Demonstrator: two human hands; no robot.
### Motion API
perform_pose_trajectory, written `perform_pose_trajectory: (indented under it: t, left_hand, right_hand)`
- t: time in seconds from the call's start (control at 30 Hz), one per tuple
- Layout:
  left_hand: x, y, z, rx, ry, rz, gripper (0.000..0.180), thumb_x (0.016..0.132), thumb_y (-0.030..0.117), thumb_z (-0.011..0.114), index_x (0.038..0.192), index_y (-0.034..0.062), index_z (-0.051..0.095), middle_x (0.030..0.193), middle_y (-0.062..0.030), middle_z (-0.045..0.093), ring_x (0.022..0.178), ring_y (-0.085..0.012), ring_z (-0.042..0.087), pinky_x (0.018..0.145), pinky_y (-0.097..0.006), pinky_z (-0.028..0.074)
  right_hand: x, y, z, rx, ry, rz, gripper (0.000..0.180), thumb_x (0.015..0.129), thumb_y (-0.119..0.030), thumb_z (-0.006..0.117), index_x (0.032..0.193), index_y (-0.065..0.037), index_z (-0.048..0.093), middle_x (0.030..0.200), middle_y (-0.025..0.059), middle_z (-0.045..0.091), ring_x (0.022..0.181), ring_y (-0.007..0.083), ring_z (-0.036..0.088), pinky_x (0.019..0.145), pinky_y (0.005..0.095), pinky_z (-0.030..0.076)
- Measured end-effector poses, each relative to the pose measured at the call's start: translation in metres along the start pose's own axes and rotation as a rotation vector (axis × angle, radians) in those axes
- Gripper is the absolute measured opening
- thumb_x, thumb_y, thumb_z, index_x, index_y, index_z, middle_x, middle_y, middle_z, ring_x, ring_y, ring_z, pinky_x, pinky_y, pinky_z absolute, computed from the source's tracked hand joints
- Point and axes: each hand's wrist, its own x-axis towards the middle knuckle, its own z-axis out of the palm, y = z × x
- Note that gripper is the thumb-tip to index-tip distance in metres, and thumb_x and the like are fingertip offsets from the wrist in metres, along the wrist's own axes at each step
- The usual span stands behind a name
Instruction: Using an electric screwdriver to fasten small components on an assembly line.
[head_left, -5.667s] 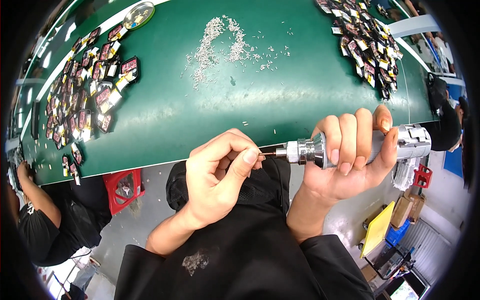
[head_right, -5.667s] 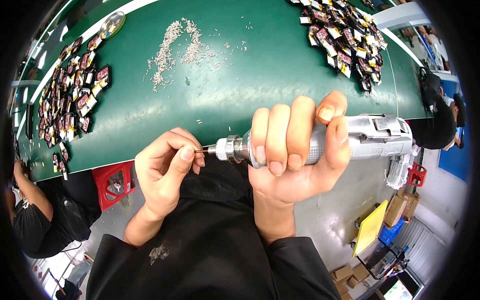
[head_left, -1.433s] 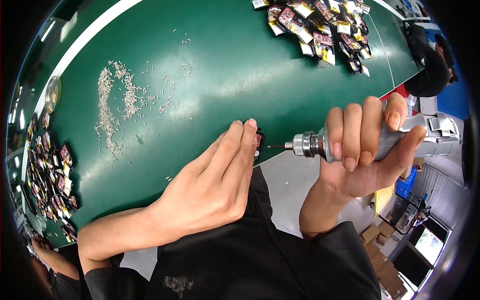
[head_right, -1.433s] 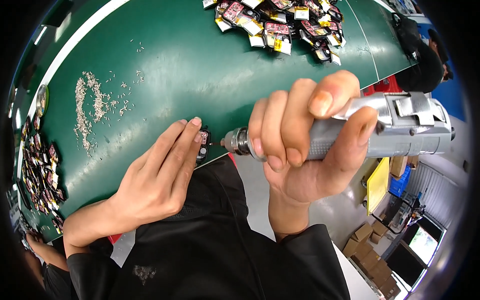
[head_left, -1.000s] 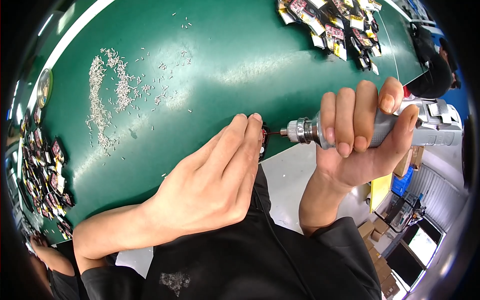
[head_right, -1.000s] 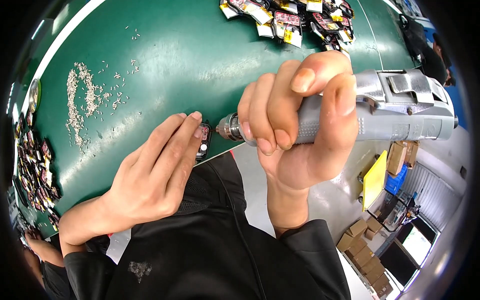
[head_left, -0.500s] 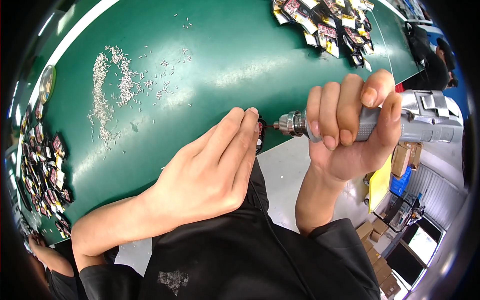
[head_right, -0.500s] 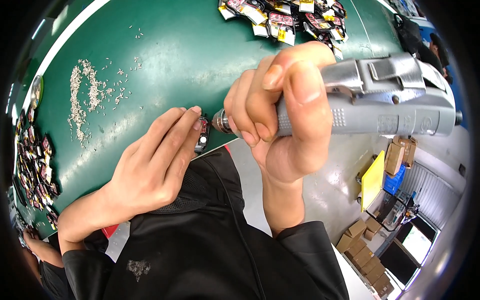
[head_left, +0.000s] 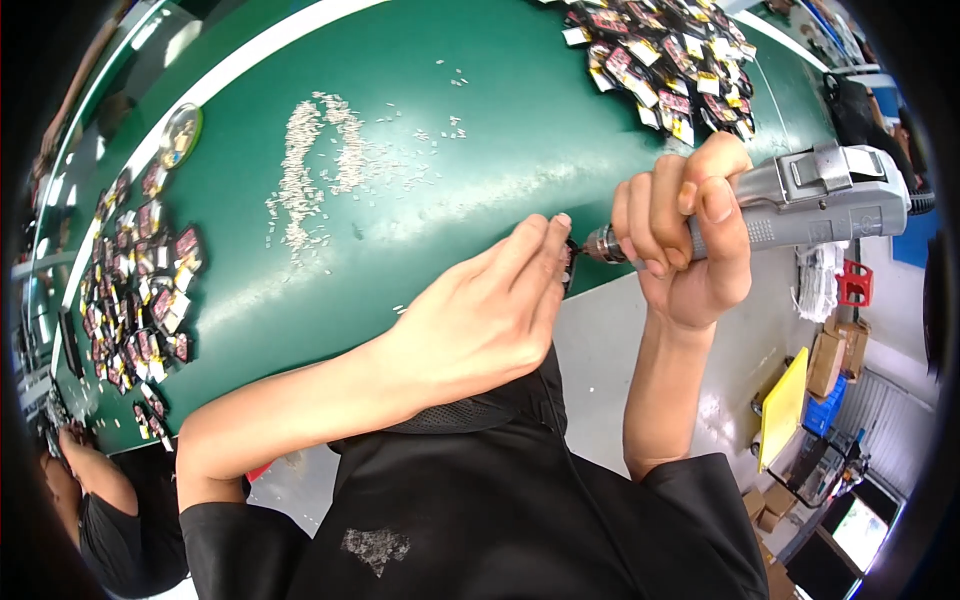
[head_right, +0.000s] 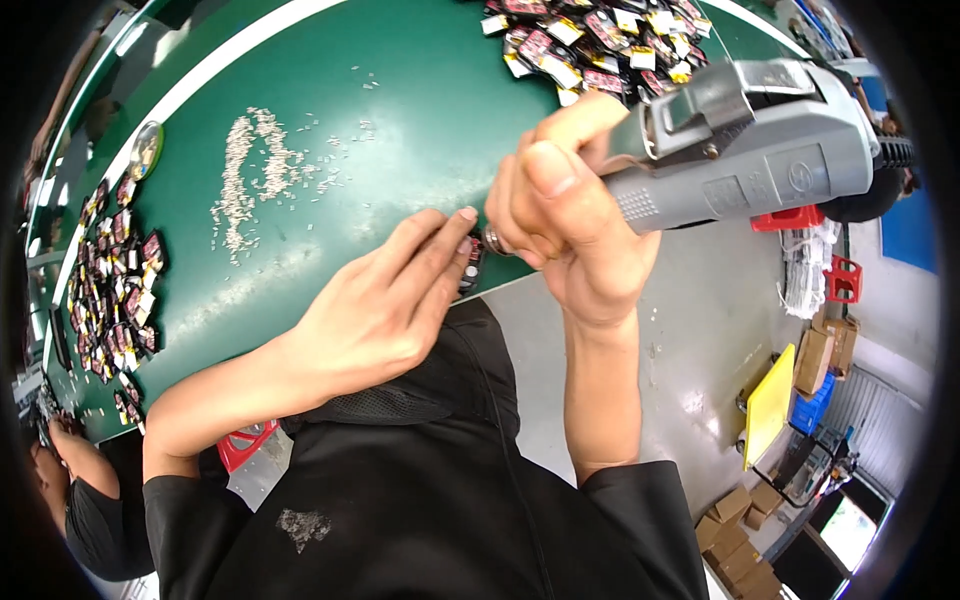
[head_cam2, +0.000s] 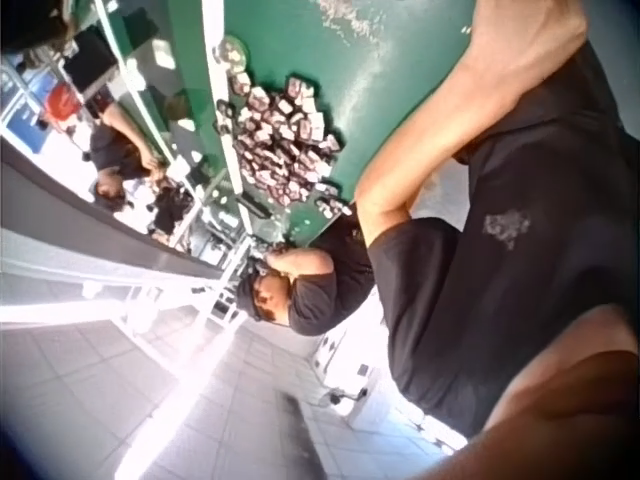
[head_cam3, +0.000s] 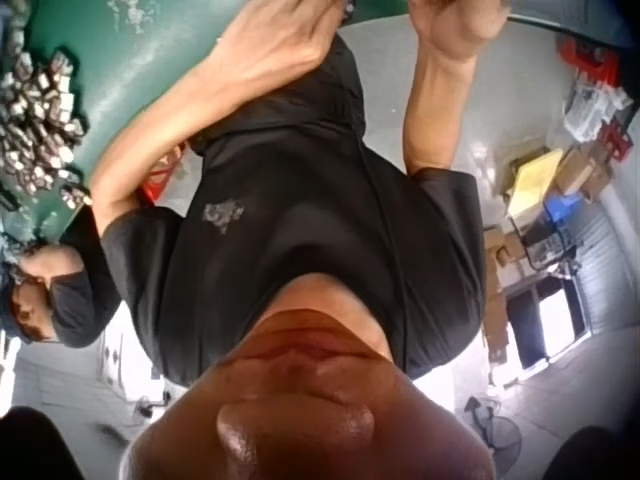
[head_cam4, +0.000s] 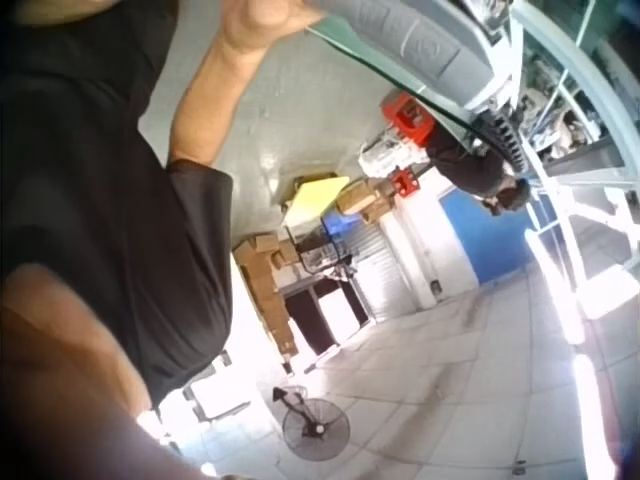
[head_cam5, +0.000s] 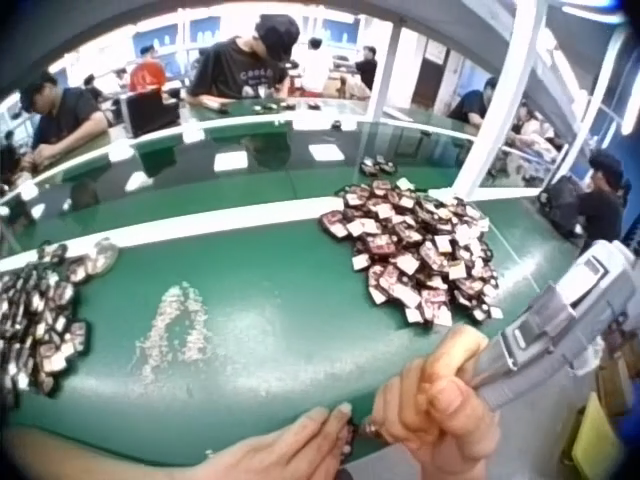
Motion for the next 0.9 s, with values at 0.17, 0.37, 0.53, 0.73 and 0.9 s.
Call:
perform_pose_trajectory:
  t: [0.17,0.37,0.53,0.73,0.9]
  left_hand:
    - [-0.007,0.003,0.0,-0.103,-0.026,0.003,0.04,0.068,0.01,0.059,0.099,-0.0147,0.061,0.111,-0.0243,0.059,0.106,-0.0325,0.054,0.089,-0.035,0.048]
    - [-0.08,-0.017,-0.063,-0.051,0.23,-0.493,0.045,0.067,-0.002,0.066,0.111,-0.007,0.057,0.111,-0.0183,0.06,0.104,-0.0345,0.054,0.089,-0.038,0.047]
    - [-0.188,-0.067,-0.126,0.457,0.27,-0.996,0.036,0.083,-0.003,0.056,0.119,-0.001,0.054,0.113,-0.0176,0.058,0.106,-0.0342,0.052,0.092,-0.042,0.043]
    - [-0.19,-0.069,-0.123,0.603,0.212,-0.936,0.034,0.082,-0.002,0.058,0.116,-0.0007,0.057,0.122,-0.015,0.054,0.113,-0.0339,0.049,0.095,-0.042,0.041]
    - [-0.125,-0.057,-0.08,0.143,0.235,-0.684,0.027,0.069,-0.004,0.07,0.095,-0.0004,0.062,0.095,-0.0104,0.059,0.089,-0.0281,0.058,0.075,-0.037,0.047]
  right_hand:
    - [-0.003,-0.008,-0.005,0.115,-0.133,-0.058,0.022,0.094,-0.027,0.053,0.09,-0.009,0.041,0.05,-0.0051,0.034,0.037,0.0068,0.029,0.039,0.0224,0.029]
    - [-0.015,-0.003,-0.005,0.402,0.168,-0.104,0.023,0.095,-0.029,0.052,0.094,-0.009,0.04,0.047,-0.0045,0.033,0.035,0.0047,0.029,0.038,0.0191,0.03]
    - [-0.031,0.016,0.003,0.465,0.267,-0.029,0.02,0.098,-0.027,0.045,0.092,-0.009,0.04,0.047,-0.0043,0.03,0.036,0.0052,0.028,0.039,0.0203,0.03]
    - [-0.032,0.031,0.016,0.571,0.298,0.022,0.018,0.099,-0.024,0.043,0.092,-0.008,0.041,0.05,-0.0034,0.032,0.038,0.0061,0.03,0.042,0.0226,0.032]
    - [-0.037,0.032,0.011,0.623,0.322,0.025,0.017,0.098,-0.024,0.044,0.092,-0.008,0.043,0.05,-0.0032,0.033,0.039,0.0063,0.03,0.043,0.0233,0.033]
